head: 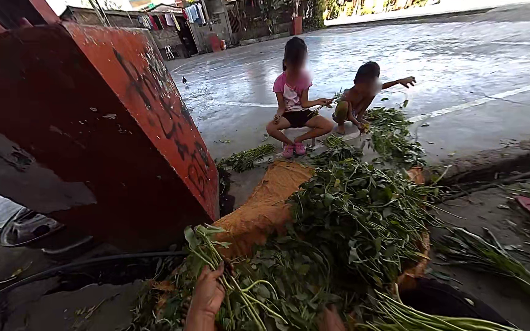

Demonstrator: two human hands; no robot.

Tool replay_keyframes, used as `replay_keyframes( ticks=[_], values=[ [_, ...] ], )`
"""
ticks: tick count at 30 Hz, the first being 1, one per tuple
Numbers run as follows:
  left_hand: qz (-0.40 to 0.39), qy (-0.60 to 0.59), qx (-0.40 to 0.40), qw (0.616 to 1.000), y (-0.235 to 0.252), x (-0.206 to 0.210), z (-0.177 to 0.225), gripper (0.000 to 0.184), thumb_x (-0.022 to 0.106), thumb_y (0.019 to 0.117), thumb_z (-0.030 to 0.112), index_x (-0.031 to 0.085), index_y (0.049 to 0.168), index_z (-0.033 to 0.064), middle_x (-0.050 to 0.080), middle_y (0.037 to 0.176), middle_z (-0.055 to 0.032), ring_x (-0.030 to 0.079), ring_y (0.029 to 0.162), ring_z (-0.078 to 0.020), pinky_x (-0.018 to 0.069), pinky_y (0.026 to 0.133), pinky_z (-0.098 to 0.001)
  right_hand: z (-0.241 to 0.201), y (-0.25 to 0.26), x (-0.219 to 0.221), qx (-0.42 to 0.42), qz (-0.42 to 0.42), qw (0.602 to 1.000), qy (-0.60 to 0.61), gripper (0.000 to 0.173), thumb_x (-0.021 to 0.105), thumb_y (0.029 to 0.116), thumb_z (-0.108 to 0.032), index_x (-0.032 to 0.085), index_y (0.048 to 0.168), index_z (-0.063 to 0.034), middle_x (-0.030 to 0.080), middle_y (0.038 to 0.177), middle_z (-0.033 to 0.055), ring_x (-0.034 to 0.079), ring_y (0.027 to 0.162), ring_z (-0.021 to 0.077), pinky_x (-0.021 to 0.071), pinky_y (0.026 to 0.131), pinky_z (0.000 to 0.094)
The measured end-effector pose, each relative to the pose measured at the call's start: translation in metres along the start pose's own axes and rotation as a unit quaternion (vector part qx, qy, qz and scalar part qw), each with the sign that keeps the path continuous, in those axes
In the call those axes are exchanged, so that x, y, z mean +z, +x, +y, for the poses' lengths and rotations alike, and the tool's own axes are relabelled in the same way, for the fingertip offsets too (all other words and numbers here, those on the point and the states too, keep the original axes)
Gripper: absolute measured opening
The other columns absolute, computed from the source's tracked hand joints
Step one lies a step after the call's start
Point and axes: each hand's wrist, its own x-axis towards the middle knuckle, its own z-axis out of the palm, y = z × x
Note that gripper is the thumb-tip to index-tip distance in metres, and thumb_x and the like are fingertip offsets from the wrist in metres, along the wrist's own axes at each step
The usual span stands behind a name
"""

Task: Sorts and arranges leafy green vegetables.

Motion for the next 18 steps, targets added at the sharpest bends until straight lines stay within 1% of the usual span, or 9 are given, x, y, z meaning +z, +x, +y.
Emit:
replay_keyframes(
  ticks=[2,5,10,12,13,15,16,17,18],
  values=[
    [-0.004,0.031,-0.023,0.999,-0.004,-0.003,-0.004,0.017,0.037,0.1083,0.002,0.050,0.119,0.0016,0.063,0.086,-0.0082,0.065,0.068,-0.0146,0.0585,0.062,-0.0276,0.012,0.016,-0.007,0.057,0.018,0.997,0.039,0.052,0.064,0.0990,-0.027,0.056,0.142,0.0006,0.042,0.152,0.0337,0.049,0.136,0.0475,0.0433,0.112,0.0580],
    [0.015,0.025,-0.022,0.999,-0.008,-0.010,-0.002,0.017,0.035,0.1086,0.002,0.051,0.116,0.0020,0.064,0.084,-0.0072,0.065,0.065,-0.0132,0.0585,0.060,-0.0267,0.019,0.039,-0.025,0.120,0.032,0.989,0.085,0.046,0.060,0.1024,-0.027,0.059,0.139,0.0020,0.053,0.145,0.0297,0.048,0.139,0.0428,0.0382,0.116,0.0539],
    [0.055,-0.017,-0.016,0.998,-0.012,-0.017,0.009,0.017,0.035,0.1081,0.003,0.052,0.111,0.0046,0.064,0.080,-0.0060,0.065,0.061,-0.0129,0.0584,0.055,-0.0267,0.025,0.076,-0.024,0.156,0.087,0.953,0.244,0.040,0.055,0.1048,-0.019,0.057,0.140,-0.0009,0.056,0.140,0.0294,0.056,0.129,0.0425,0.0466,0.105,0.0561],
    [0.056,-0.015,-0.017,0.998,-0.015,-0.012,0.011,0.016,0.036,0.1077,0.002,0.052,0.109,0.0044,0.064,0.079,-0.0058,0.065,0.061,-0.0127,0.0586,0.056,-0.0268,0.026,0.086,-0.019,0.138,0.092,0.942,0.293,0.036,0.054,0.1046,-0.014,0.060,0.139,-0.0043,0.050,0.145,0.0311,0.053,0.132,0.0439,0.0460,0.106,0.0567],
    [0.047,-0.007,-0.018,0.999,-0.015,-0.010,0.011,0.016,0.035,0.1075,0.001,0.051,0.110,0.0048,0.064,0.080,-0.0051,0.065,0.062,-0.0125,0.0590,0.057,-0.0268,0.027,0.093,-0.017,0.130,0.086,0.942,0.297,0.038,0.055,0.1042,-0.013,0.059,0.141,-0.0071,0.043,0.152,0.0312,0.049,0.136,0.0440,0.0441,0.109,0.0560],
    [0.029,0.010,-0.017,0.999,-0.012,-0.007,0.007,0.017,0.034,0.1076,0.001,0.049,0.113,0.0050,0.065,0.083,-0.0047,0.066,0.065,-0.0127,0.0593,0.060,-0.0274,0.021,0.106,-0.018,0.130,0.063,0.947,0.288,0.043,0.056,0.1046,-0.015,0.054,0.147,-0.0083,0.033,0.159,0.0301,0.042,0.143,0.0429,0.0399,0.114,0.0545],
    [0.019,0.016,-0.017,1.000,-0.010,-0.004,0.005,0.017,0.034,0.1076,0.000,0.049,0.114,0.0048,0.065,0.084,-0.0048,0.067,0.066,-0.0126,0.0597,0.061,-0.0271,0.015,0.112,-0.020,0.138,0.048,0.950,0.277,0.046,0.056,0.1050,-0.018,0.050,0.149,-0.0061,0.035,0.159,0.0298,0.042,0.144,0.0422,0.0386,0.116,0.0542],
    [0.012,0.024,-0.018,0.999,-0.008,-0.002,0.003,0.017,0.035,0.1072,-0.001,0.048,0.116,0.0042,0.066,0.085,-0.0050,0.068,0.066,-0.0124,0.0599,0.061,-0.0264,0.006,0.118,-0.023,0.148,0.043,0.955,0.254,0.048,0.058,0.1046,-0.021,0.051,0.148,-0.0027,0.044,0.153,0.0298,0.048,0.140,0.0417,0.0410,0.114,0.0543],
    [0.008,0.028,-0.019,0.999,-0.005,0.002,0.002,0.017,0.036,0.1068,-0.002,0.048,0.118,0.0034,0.066,0.085,-0.0054,0.068,0.067,-0.0123,0.0597,0.062,-0.0260,-0.006,0.122,-0.027,0.154,0.049,0.961,0.225,0.045,0.059,0.1034,-0.023,0.055,0.143,-0.0005,0.054,0.145,0.0285,0.054,0.135,0.0405,0.0436,0.112,0.0541]
  ],
)
